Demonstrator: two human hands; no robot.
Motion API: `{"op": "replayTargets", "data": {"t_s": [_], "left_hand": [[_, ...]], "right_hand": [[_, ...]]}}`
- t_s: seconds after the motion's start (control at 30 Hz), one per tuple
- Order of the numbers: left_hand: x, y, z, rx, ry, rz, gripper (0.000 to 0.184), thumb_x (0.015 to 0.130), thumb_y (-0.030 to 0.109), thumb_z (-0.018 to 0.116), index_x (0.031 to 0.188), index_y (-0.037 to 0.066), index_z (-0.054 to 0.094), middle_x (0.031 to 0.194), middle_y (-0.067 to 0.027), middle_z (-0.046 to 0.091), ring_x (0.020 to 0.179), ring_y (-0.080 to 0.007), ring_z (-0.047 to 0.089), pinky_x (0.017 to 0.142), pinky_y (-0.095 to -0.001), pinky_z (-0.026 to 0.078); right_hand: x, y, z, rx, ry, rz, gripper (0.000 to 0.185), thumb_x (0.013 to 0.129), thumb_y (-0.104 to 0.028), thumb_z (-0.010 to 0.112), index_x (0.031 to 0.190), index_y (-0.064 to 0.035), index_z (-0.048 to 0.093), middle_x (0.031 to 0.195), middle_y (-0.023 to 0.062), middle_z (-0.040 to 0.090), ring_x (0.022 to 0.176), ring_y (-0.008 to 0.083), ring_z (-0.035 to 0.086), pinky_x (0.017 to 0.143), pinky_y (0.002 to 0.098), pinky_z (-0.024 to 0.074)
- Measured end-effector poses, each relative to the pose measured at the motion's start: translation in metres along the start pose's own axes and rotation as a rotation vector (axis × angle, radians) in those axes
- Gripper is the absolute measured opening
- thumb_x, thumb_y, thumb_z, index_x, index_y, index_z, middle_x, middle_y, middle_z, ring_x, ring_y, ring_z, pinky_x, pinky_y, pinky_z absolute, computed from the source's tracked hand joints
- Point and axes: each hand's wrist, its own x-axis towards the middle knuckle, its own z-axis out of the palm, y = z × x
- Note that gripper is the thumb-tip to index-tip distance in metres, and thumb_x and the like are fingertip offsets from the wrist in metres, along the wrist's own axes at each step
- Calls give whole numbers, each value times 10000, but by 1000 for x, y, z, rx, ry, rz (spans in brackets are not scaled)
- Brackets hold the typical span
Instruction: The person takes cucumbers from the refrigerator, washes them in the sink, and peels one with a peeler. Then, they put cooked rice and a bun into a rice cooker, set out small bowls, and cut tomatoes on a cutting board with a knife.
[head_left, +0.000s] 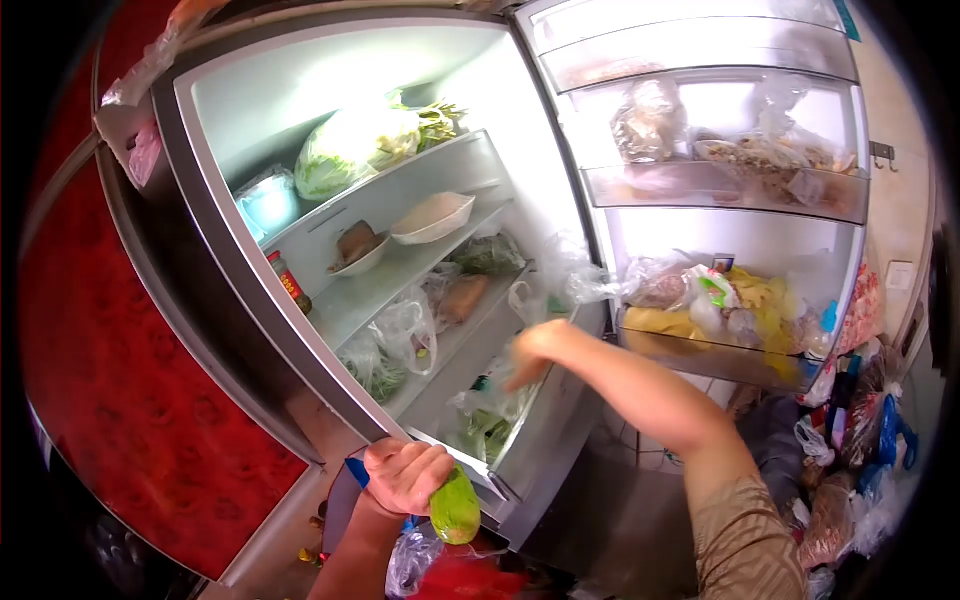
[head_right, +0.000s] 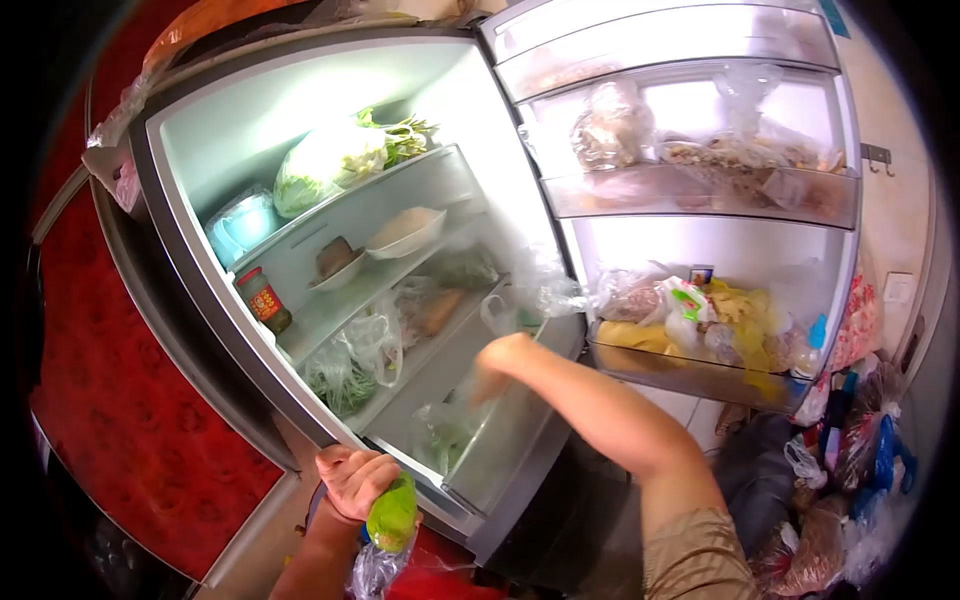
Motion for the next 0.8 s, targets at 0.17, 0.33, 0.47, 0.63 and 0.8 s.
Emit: {"op": "replayTargets", "data": {"t_s": [0.17,0.33,0.47,0.63,0.8], "left_hand": [[1,5,-3,2,-8,-25,244,613,178,638,828,95,556,693,25,617,586,-98,583,742,-284,329],[8,7,-4,53,-23,-42,205,654,185,626,826,103,551,700,24,613,583,-103,578,760,-298,327],[8,8,-4,62,-9,-38,200,665,202,611,827,100,554,701,14,610,580,-115,573,779,-307,326],[8,8,-3,72,-5,-39,222,665,232,617,830,96,558,709,3,610,584,-125,577,782,-315,329],[8,10,-7,3,-44,-68,361,626,361,670,838,89,562,708,-12,608,578,-154,578,748,-339,344]], "right_hand": [[3,-32,11,-78,27,-191,627,810,-578,558,1149,-56,627,1163,165,612,1063,313,586,921,390,451],[-89,-22,14,49,802,-154,363,836,-370,598,967,-37,665,969,147,666,854,332,647,749,396,519],[-169,19,29,231,1484,-224,259,814,-253,624,969,-47,644,992,147,641,877,348,615,774,423,496],[-304,142,72,-110,2210,273,376,841,-97,622,1193,-6,527,1219,149,523,1133,315,490,998,413,351],[-353,326,142,241,2280,808,509,942,-339,487,1295,25,441,1235,199,514,1168,332,454,1008,397,328]]}}
